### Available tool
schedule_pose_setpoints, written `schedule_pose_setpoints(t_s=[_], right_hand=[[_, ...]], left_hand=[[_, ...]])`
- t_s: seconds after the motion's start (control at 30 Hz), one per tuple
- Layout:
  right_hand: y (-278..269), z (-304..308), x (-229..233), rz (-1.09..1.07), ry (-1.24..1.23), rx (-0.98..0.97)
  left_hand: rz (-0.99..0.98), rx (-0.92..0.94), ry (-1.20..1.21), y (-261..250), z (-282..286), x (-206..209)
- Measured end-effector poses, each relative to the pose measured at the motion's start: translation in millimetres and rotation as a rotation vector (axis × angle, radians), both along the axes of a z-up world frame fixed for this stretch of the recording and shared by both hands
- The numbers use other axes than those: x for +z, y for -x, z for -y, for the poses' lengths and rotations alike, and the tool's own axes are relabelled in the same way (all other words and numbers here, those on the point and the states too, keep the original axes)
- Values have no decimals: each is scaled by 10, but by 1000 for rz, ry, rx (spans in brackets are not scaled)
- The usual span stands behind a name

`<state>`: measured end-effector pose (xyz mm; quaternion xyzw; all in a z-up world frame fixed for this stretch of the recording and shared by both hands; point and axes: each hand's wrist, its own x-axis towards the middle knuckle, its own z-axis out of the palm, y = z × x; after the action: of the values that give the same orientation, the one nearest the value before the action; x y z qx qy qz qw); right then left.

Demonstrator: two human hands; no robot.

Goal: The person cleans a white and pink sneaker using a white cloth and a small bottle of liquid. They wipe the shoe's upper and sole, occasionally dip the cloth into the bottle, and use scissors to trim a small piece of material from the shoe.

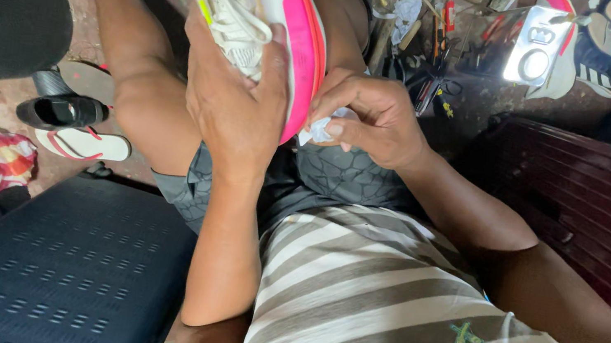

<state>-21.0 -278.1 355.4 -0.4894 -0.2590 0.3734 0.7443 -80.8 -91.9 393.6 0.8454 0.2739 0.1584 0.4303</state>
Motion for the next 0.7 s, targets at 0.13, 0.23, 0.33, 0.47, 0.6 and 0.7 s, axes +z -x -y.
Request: schedule_pose_setpoints(t_s=[0.13, 0.23, 0.33, 0.47, 0.6, 0.7], right_hand=[[-7, -8, 2, -5, 2, -6], [-7, -22, 34, -1, 7, 1], [-14, -37, 62, 12, 21, 11], [2, -31, 68, 1, 3, 8], [-21, -58, 49, -2, -34, 7], [-23, -27, 49, -8, -25, -18]], left_hand=[[212, 43, -165, 37, 41, -16], [317, 85, -85, 71, 72, 27], [328, 75, -31, 119, 90, 104], [221, -57, -59, 219, 85, 234], [78, -117, -120, 246, 44, 332], [-6, -159, -198, 240, 54, 373]])
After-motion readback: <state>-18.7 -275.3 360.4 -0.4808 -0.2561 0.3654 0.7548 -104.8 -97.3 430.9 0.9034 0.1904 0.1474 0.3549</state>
